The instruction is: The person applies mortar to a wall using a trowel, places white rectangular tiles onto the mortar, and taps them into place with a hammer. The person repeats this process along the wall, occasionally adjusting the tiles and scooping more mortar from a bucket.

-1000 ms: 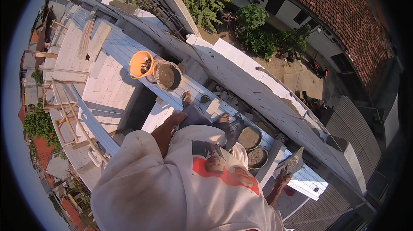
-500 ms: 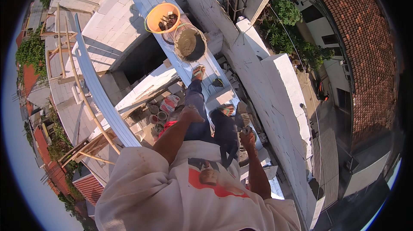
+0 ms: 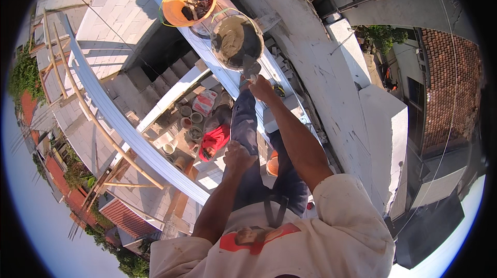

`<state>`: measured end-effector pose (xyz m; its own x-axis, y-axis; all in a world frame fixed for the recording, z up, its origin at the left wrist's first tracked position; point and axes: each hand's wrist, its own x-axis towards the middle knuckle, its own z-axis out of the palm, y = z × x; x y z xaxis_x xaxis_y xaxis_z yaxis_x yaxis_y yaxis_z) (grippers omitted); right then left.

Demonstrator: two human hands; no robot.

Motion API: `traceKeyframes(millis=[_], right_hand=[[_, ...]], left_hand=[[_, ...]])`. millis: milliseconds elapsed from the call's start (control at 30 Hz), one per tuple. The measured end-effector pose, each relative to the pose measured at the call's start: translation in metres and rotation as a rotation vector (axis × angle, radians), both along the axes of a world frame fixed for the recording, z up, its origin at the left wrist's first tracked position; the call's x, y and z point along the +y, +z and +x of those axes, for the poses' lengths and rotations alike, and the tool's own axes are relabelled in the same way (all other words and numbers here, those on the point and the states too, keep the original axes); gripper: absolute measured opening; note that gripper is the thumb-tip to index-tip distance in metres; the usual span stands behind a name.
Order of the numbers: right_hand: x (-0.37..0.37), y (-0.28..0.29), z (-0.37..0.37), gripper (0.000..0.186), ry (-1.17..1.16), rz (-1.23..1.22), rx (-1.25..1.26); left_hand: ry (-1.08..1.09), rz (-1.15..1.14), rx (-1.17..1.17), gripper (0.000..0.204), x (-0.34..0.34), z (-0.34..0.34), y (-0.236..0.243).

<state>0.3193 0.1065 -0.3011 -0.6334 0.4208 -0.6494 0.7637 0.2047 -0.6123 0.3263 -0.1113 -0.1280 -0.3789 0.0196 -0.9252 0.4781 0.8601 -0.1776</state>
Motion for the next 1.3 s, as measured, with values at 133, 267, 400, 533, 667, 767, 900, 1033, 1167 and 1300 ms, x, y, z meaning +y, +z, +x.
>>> traceKeyframes(millis=[133,267,400,533,667,767,900,1033,1167,1300], right_hand=[[-0.017,0.015,-0.017,0.069,-0.303,-0.086,0.004],[-0.043,0.089,0.065,0.059,-0.225,-0.23,0.005],[-0.104,0.138,0.205,0.066,-0.227,-0.052,-0.438],[-0.218,0.133,0.304,0.057,-0.39,-0.246,-0.571],[-0.259,0.22,0.302,0.057,-0.707,-0.129,-0.476],[-0.28,0.227,0.332,0.062,-0.917,-0.204,-0.263],[-0.318,0.205,0.366,0.062,-1.709,-0.417,-0.018],[-0.344,0.193,0.354,0.087,-1.828,-0.651,-0.221],[-0.36,0.167,0.281,0.121,-2.107,-0.895,0.152],[-0.336,0.206,0.297,0.12,-1.936,-0.853,0.252]], left_hand=[[-0.003,-0.038,-0.083,0.117,0.013,-0.022,0.002],[-0.027,0.076,-0.123,0.11,0.008,-0.036,-0.001],[-0.26,0.148,-0.188,0.104,0.03,-0.05,0.011],[-0.543,0.221,-0.159,0.097,0.059,-0.029,0.014],[-0.86,0.165,-0.18,0.096,0.092,-0.003,0.017],[-0.982,0.083,-0.206,0.104,0.111,0.021,0.016],[-1.243,0.02,-0.209,0.111,0.136,0.062,0.018],[-1.342,-0.063,-0.3,0.108,0.158,0.073,0.007],[-1.284,-0.127,-0.415,0.094,0.183,0.1,0.001],[-1.292,-0.14,-0.513,0.074,0.202,0.144,0.01]])
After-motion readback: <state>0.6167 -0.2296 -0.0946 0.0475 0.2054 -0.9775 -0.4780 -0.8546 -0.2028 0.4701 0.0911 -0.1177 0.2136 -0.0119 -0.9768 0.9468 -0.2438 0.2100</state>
